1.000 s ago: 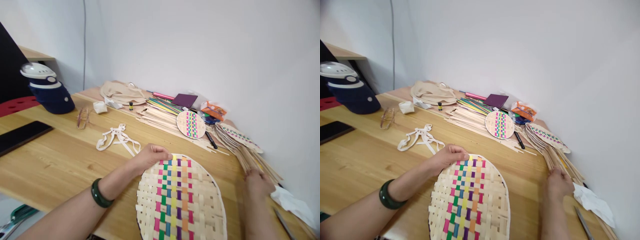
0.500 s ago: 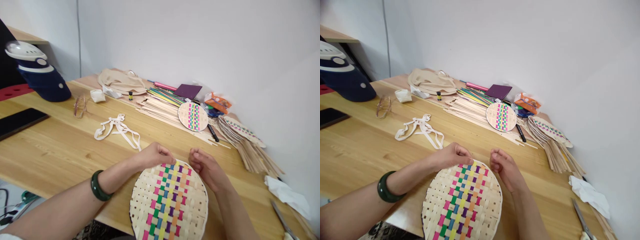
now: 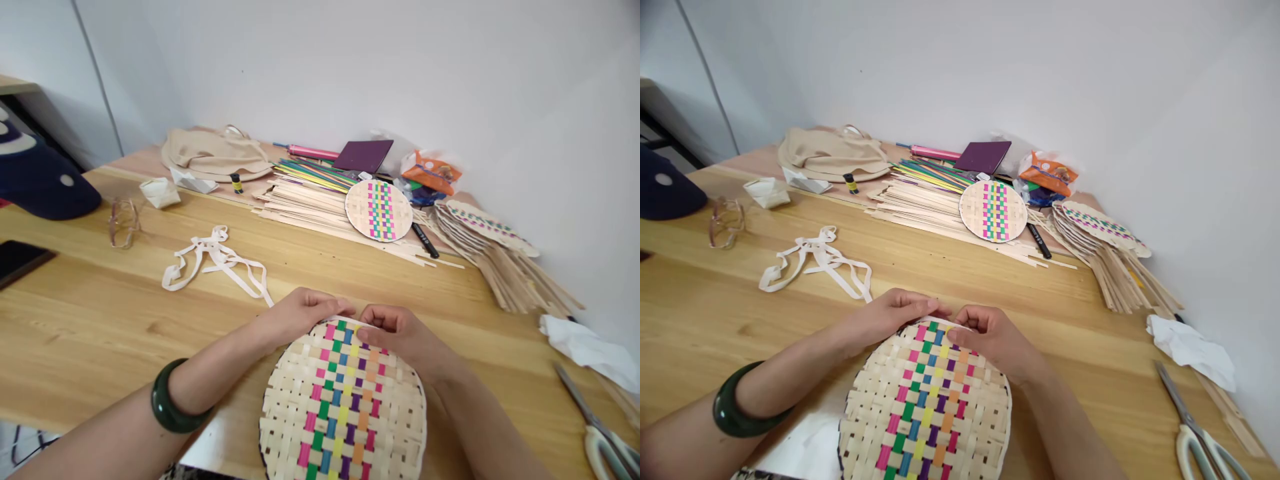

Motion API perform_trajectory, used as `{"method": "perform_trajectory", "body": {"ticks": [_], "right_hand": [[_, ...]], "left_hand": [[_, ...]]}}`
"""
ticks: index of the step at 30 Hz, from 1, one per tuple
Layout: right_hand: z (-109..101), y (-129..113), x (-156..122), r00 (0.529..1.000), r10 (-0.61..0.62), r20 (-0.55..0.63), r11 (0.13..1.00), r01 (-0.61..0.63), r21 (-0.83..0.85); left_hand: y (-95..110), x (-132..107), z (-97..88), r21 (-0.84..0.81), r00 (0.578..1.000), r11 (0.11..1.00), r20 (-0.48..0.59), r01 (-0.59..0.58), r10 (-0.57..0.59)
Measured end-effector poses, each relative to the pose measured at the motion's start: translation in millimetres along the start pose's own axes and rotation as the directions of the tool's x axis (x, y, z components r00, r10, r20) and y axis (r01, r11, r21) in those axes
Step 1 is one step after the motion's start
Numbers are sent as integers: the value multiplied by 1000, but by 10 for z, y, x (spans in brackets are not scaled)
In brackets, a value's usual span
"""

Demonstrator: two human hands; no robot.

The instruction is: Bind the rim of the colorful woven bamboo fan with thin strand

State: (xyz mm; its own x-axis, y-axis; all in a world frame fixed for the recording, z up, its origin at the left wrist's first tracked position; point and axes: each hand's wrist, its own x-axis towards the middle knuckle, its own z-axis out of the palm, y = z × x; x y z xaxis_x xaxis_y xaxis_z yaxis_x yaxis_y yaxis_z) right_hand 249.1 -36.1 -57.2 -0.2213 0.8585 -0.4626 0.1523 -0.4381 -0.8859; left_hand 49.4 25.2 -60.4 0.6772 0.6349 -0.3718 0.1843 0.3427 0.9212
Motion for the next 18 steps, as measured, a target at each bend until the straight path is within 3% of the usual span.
{"method": "perform_trajectory", "body": {"ticks": [6, 12, 18], "right_hand": [[-29, -3, -10, 1000, 7, -8, 999, -8, -35], [-25, 1, 4, 999, 13, -38, 998, -15, -54], [-34, 4, 15, 999, 47, 0, 998, -46, -36]], "left_hand": [[26, 11, -30, 40, 998, 999, -57, 28, -25], [6, 21, -87, 163, 997, 985, -39, -61, 68], [6, 40, -94, 112, 997, 993, -66, -27, 35]]}}
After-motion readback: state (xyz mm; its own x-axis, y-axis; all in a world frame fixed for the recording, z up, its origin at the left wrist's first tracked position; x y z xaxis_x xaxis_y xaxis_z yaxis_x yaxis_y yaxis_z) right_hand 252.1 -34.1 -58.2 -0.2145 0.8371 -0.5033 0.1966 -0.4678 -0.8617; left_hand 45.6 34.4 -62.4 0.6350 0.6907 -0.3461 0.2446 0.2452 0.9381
